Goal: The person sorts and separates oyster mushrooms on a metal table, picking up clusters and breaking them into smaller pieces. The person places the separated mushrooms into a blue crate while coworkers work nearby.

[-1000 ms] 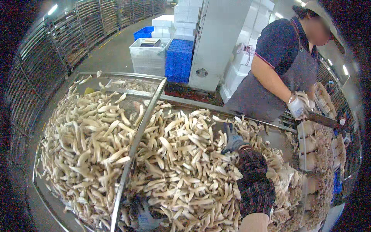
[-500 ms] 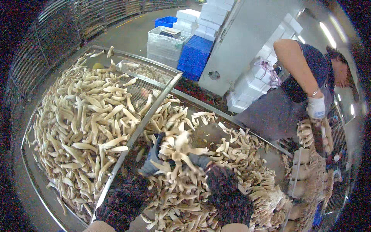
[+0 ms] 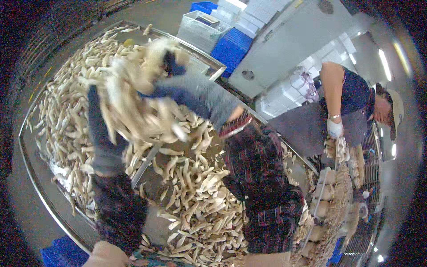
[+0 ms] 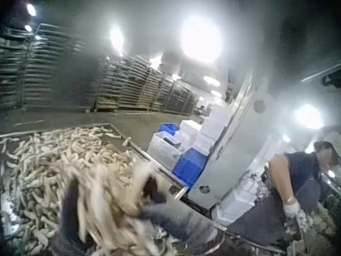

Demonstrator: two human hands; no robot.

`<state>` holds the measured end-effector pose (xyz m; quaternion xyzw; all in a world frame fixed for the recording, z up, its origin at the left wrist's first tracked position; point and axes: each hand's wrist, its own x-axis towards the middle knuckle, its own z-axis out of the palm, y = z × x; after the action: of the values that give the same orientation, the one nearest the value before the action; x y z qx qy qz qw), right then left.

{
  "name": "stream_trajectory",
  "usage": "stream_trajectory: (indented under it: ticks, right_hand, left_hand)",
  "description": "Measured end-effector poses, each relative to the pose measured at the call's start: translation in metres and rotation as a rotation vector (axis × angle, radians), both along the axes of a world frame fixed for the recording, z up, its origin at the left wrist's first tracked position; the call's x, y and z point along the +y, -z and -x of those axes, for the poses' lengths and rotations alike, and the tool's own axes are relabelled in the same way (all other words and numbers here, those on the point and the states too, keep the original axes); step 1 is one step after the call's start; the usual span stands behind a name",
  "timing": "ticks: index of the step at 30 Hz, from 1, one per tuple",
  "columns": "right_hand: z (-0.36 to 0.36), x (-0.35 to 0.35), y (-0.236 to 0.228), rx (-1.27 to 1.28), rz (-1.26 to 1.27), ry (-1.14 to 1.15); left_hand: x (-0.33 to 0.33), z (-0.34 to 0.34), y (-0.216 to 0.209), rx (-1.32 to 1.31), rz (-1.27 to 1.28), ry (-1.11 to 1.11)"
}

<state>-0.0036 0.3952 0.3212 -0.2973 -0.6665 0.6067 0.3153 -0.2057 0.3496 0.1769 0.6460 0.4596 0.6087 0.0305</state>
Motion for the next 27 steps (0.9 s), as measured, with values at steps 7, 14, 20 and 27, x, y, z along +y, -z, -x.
stream_trajectory:
  ticks: [7,14,20,27]
  right_hand:
    - [-0.131,-0.064,0.098,-0.725,-0.287,0.354]
    - [-0.195,-0.296,0.225,-1.678,-0.034,0.310]
    - [-0.194,-0.240,0.268,-1.160,-0.109,0.413]
    - [-0.214,-0.230,0.318,-0.515,0.043,0.439]
  left_hand:
    - [-0.086,-0.015,-0.021,-0.866,0.440,0.092]
    - [-0.194,-0.064,0.125,0.984,0.939,0.513]
    - [-0.107,-0.142,0.131,0.824,0.901,0.733]
    - [-0.113,-0.172,0.148,0.086,0.807,0.964]
